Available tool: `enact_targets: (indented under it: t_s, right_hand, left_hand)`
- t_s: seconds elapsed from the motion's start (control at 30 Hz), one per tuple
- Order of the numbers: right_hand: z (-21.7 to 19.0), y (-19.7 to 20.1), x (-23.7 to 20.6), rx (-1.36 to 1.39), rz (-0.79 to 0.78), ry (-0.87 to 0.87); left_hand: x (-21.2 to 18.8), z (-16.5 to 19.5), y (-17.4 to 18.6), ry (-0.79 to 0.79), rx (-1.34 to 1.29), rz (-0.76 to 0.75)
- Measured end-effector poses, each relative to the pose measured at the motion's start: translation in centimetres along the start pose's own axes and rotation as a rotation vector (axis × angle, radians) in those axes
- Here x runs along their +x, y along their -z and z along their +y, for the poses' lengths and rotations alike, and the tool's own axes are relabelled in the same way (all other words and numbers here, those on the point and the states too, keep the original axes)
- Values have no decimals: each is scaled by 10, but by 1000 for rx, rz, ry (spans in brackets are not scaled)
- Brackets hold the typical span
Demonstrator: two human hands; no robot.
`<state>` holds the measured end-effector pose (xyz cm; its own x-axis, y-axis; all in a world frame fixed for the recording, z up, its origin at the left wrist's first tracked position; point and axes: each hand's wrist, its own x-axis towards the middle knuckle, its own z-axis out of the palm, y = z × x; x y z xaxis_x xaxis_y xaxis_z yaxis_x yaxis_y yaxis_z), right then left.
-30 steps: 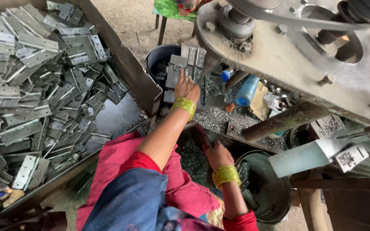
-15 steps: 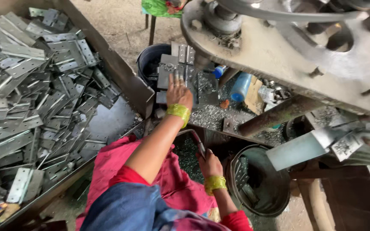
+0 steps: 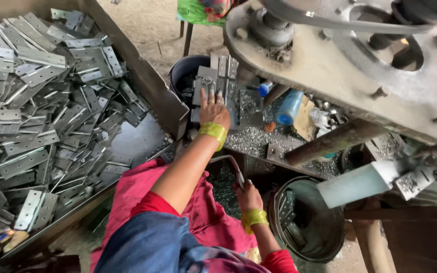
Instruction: The person repeatedly picks up metal plates from a bin, places them into a press machine, and operates the lever to process them. The person then removes the processed plates and places them into a bucket.
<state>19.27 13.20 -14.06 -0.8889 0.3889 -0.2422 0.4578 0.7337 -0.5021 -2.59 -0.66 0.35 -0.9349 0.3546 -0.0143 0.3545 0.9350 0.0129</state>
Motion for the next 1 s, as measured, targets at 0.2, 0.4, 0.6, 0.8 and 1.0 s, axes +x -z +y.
enact_targets:
  t_s: [0.2,0.4,0.6,0.8,1.0]
  right_hand:
    - [-2,28,16,-174,20,20]
    - [15,-19,-7,15,120,36]
    - [-7,21,-3,-73,47,14]
    - [-81,86,-24,70,560,318]
    - [-107,107,-31,169,506,304]
  left_hand:
    - [16,0,7,33,83,-65]
    - [29,-6,-3,47,-46,-10]
    - [19,-9,-10,21,-127,29]
    - [-61,-24,-59,-244,-219,565]
    - [-34,-25,-34,-282,-563,291]
